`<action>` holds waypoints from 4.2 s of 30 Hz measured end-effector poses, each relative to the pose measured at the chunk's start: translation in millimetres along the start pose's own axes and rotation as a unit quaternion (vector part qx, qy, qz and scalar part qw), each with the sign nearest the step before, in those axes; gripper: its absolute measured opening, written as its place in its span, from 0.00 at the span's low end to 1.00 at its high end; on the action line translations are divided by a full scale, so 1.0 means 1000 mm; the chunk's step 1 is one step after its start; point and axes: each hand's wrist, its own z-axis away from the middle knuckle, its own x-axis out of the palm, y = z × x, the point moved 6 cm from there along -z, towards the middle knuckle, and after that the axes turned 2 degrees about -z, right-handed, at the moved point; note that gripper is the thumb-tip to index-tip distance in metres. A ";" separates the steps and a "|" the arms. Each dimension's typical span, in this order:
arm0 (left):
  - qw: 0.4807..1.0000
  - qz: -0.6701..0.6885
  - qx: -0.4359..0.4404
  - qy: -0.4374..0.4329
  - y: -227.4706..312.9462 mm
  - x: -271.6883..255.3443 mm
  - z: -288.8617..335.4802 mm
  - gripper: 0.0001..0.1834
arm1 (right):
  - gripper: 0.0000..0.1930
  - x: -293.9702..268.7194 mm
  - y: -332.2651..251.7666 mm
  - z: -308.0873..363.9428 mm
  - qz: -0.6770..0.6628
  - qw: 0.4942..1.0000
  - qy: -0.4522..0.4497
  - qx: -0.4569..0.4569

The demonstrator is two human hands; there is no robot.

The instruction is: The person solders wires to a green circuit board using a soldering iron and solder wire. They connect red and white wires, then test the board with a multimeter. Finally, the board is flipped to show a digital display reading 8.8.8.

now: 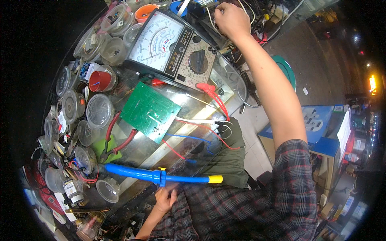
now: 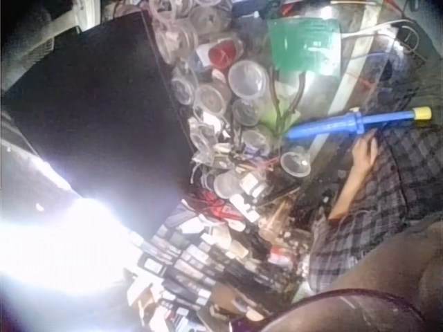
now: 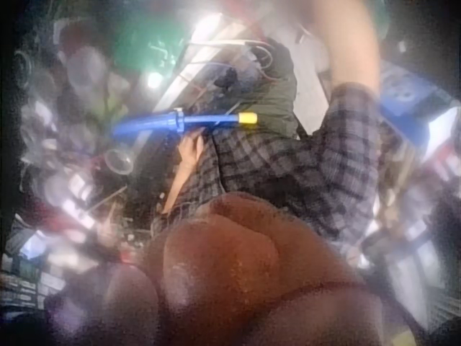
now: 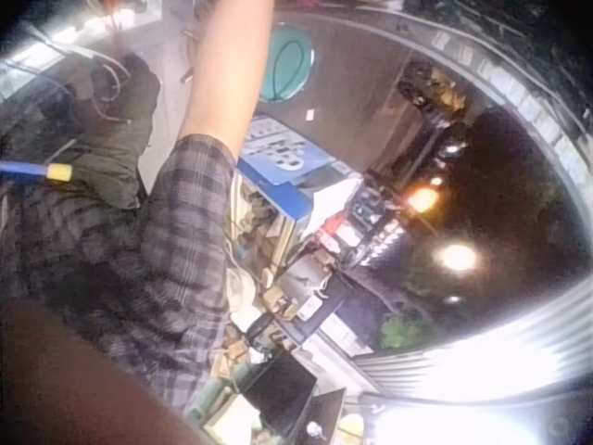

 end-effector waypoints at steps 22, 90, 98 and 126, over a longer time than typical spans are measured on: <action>0.958 0.078 0.147 -0.234 0.185 -0.081 -0.072 0.16 | 0.10 -0.100 0.003 0.088 -0.649 0.597 -0.387 0.268; 0.984 -0.163 0.008 -0.070 0.248 -0.066 -0.334 0.18 | 0.14 -0.114 0.061 0.117 -0.756 0.625 0.031 0.192; 0.985 -0.155 0.008 -0.076 0.245 -0.063 -0.334 0.18 | 0.14 -0.097 0.049 0.118 -0.780 0.597 0.010 0.186; 0.982 0.164 -0.080 -0.056 0.238 -0.112 -0.151 0.19 | 0.29 -0.256 0.058 0.235 -0.809 0.561 0.078 0.159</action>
